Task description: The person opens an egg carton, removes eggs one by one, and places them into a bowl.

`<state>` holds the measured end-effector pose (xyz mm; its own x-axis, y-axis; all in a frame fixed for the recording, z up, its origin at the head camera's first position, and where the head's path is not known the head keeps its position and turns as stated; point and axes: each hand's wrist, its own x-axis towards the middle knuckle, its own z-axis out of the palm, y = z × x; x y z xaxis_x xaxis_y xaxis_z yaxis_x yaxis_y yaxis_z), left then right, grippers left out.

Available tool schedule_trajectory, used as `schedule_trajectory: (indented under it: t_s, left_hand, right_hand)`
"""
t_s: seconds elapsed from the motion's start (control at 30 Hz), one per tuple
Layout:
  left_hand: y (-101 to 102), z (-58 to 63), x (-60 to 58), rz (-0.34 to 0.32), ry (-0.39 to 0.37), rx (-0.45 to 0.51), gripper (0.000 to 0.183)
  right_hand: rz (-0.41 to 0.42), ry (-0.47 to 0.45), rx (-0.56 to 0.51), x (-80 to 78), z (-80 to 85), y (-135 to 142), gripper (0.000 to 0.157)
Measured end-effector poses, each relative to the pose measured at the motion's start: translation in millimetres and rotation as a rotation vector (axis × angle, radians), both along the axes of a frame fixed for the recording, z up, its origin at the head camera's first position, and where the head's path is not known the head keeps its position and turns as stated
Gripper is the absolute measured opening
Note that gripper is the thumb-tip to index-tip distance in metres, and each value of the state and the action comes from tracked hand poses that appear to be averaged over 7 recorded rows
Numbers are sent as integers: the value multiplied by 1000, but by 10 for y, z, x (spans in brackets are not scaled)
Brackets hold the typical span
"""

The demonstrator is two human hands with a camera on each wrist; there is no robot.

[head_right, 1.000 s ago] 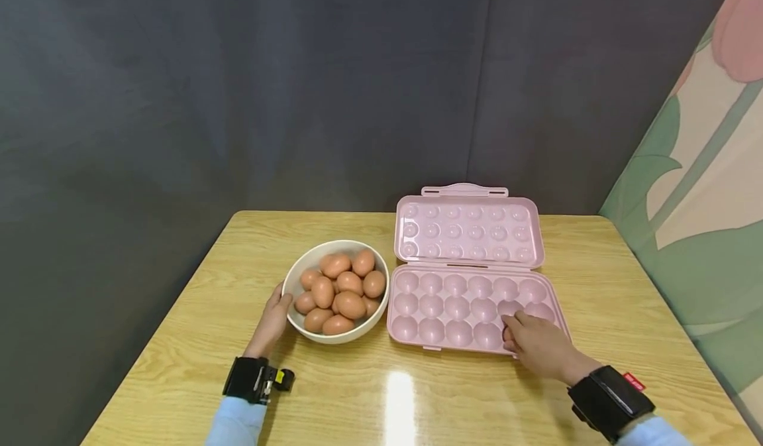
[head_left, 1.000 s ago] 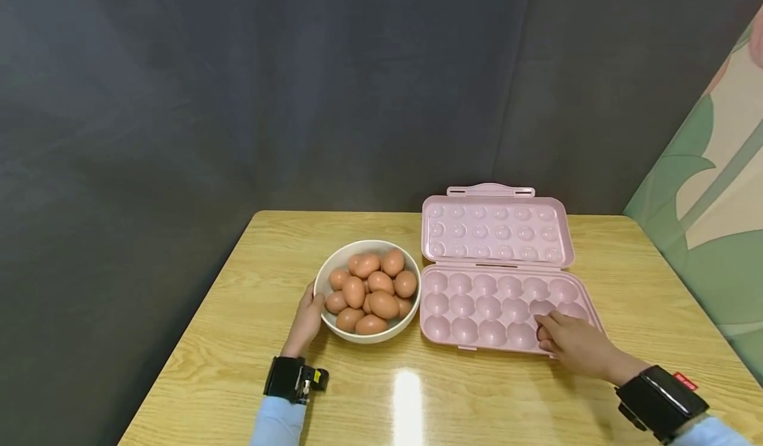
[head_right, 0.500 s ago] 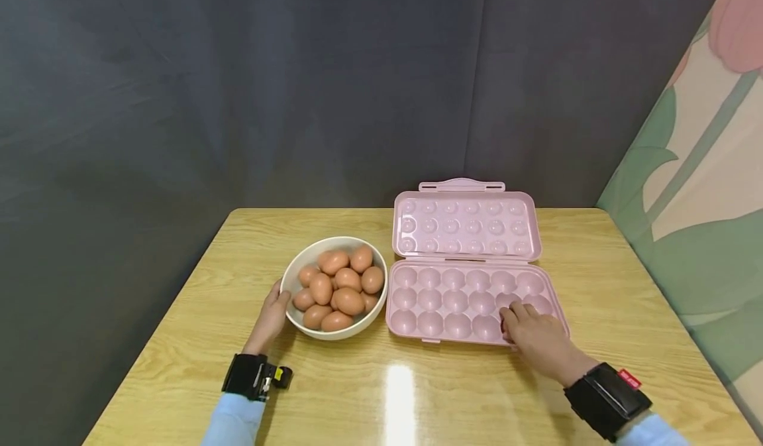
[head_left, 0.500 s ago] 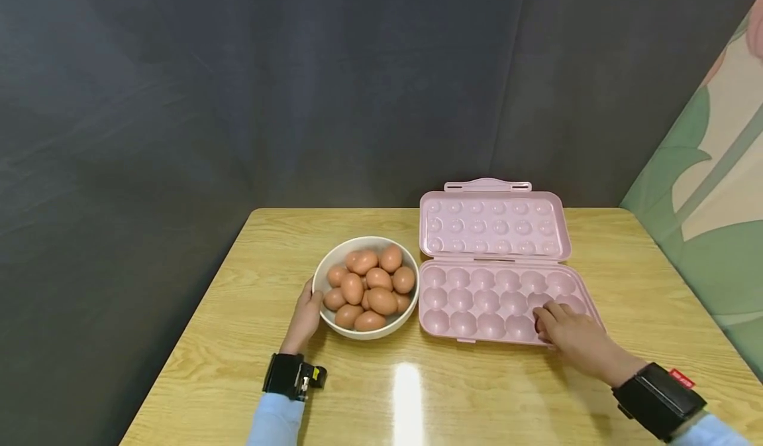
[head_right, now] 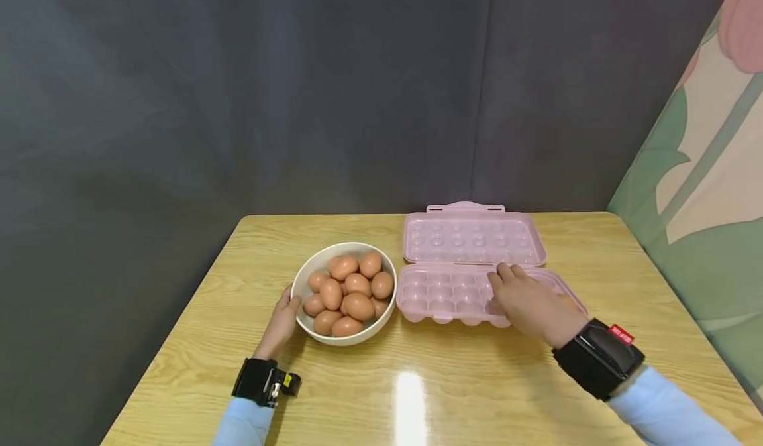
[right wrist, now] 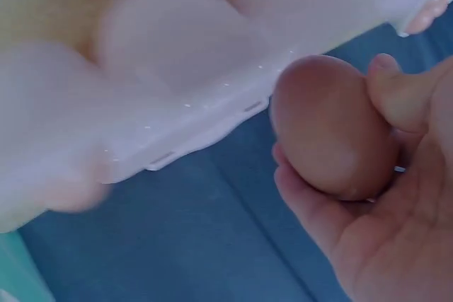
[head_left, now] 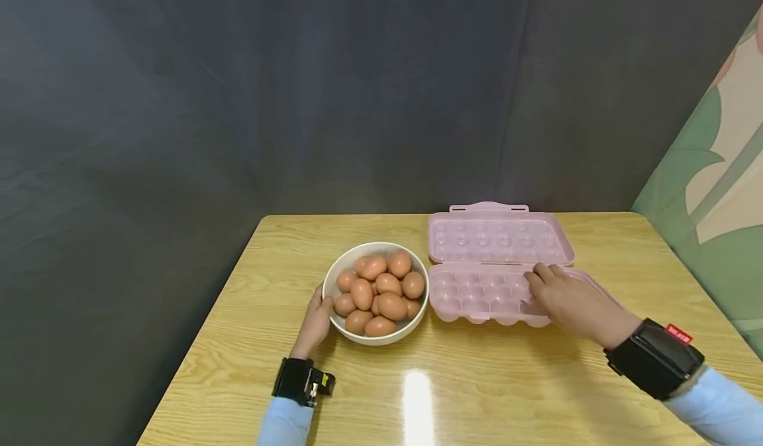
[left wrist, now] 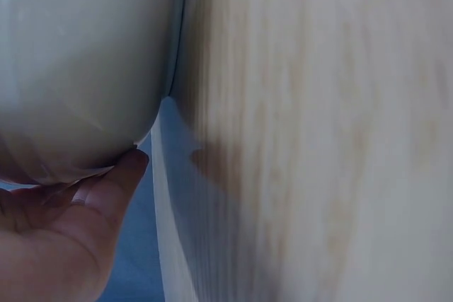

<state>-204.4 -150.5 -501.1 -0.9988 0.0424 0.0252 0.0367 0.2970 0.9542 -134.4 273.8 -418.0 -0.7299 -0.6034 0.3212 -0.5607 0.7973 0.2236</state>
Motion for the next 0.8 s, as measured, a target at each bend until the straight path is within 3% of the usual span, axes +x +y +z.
schedule_trajectory:
  t_s: [0.17,0.43,0.53,0.8]
  left_hand:
    - [25,4,-38,7,-8,-11,50]
    - [-37,27,-115,18,-10,-9,51]
    - [-83,16,-104,27,-13,-23,50]
    - [-155,38,-3,38,-17,-13,51]
  right_hand:
    - [60,-51,-62,-159,152,-311,41]
    - [159,-44,-198,-433,168,-1014,45]
    - [198,-67,-231,-468,162,-1273,46]
    - [371,-98,-342,-461,7,-1824,32]
